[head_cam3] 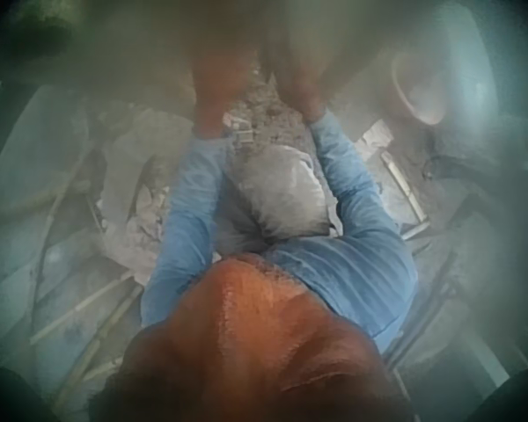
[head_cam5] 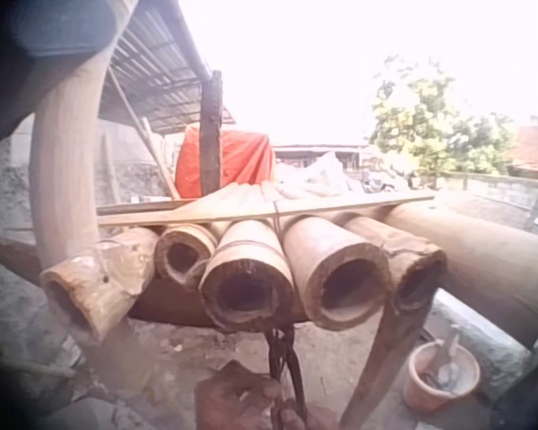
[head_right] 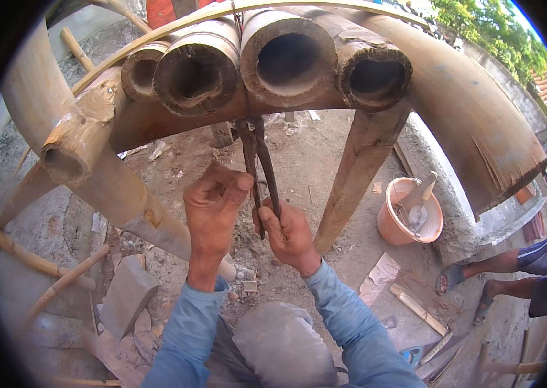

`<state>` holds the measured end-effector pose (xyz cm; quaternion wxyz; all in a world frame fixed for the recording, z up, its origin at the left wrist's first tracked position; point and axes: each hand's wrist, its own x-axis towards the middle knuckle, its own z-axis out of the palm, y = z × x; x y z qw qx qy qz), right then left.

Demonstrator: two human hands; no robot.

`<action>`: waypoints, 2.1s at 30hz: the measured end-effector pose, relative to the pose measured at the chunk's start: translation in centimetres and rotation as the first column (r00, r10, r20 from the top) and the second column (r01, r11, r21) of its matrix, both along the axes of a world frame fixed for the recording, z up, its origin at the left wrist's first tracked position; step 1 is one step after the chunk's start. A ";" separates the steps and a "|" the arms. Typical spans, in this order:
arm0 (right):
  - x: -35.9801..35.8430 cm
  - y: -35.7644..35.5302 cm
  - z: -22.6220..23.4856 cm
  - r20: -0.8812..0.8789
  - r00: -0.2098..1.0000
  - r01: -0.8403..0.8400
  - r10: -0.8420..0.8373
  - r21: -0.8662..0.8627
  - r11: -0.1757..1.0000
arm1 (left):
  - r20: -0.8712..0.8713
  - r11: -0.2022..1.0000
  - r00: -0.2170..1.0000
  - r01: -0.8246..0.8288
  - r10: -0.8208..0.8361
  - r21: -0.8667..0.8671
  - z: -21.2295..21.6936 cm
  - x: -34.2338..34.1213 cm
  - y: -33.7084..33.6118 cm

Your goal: The person is assembling a bamboo structure using pliers and a saw. They are securing bamboo poles together with wire and cutting the poles to size.

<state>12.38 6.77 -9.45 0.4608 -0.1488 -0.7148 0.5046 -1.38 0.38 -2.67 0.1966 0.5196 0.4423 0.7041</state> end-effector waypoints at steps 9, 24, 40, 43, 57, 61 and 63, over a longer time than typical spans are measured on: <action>-2.3 -3.5 -0.3 -0.270 0.922 -0.352 0.277 -0.289 0.890 | 0.367 0.797 0.822 0.542 -0.436 -0.267 5.4 -1.1 3.3; -1.7 -4.1 -1.3 -0.181 0.977 -0.147 0.110 -0.204 0.968 | 0.258 0.931 0.956 0.213 -0.137 -0.296 4.8 1.7 3.0; 0.7 -0.9 -3.8 -0.418 0.863 -0.456 0.285 -0.398 0.796 | 0.173 0.964 0.964 0.228 -0.203 -0.138 3.3 1.1 3.3; 1.5 0.2 -3.5 -0.414 0.852 -0.491 0.321 -0.415 0.766 | 0.247 0.921 0.900 0.385 -0.359 -0.063 2.6 -0.3 3.7; 1.5 -0.3 -1.4 -0.223 0.975 -0.062 0.009 -0.232 0.971 | 0.249 0.835 0.825 0.542 -0.508 -0.093 2.8 -1.3 4.5; 1.9 0.4 -1.3 -0.116 0.989 0.088 -0.096 -0.070 0.994 | 0.252 0.839 0.819 0.543 -0.516 -0.046 2.3 -1.1 5.2; 2.2 0.7 -0.8 -0.059 0.987 0.148 -0.147 0.012 0.989 | 0.255 0.833 0.805 0.554 -0.536 0.003 1.7 -1.2 5.6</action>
